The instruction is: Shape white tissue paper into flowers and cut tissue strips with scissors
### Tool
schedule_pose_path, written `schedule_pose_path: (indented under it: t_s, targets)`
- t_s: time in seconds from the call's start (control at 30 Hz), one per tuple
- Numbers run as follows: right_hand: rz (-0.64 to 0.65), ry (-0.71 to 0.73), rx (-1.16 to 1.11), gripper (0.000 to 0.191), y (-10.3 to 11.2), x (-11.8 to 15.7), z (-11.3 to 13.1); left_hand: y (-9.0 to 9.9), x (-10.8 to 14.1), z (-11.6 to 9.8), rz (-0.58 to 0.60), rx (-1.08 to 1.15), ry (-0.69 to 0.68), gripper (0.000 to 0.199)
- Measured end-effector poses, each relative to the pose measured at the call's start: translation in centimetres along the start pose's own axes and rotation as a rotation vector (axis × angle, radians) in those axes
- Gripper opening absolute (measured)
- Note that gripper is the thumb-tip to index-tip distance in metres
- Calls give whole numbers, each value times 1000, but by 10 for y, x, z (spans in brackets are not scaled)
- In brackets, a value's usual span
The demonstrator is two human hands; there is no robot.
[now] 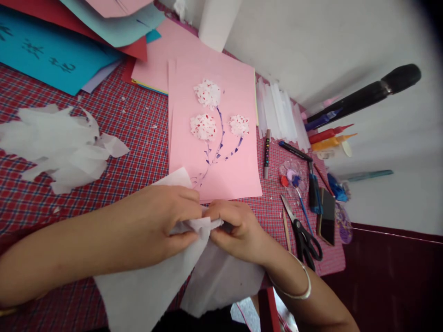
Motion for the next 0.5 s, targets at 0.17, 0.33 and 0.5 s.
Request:
schedule_pose_path:
  t_s: [0.17,0.33,0.5]
  targets:
    - [-12,-11,-16,12,0,0,1,-1,-2,0,11,-17,-5,17]
    - [-20,-31,-31,12,1,0,0,0,-3,-1,-3,-3,9,17]
    - [-20,-50,-87,11,2,-1,0,10,2,-3,-147,-23,38,12]
Point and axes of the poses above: each hand's wrist, its own x-axis away from the middle knuckle, its own y-axis out of the back of the hand, z = x × y, the point moved 3 cm from there along -x, towards the middle knuckle, and after that the axes turned 15 degrees about z, right-handed, at the moved point
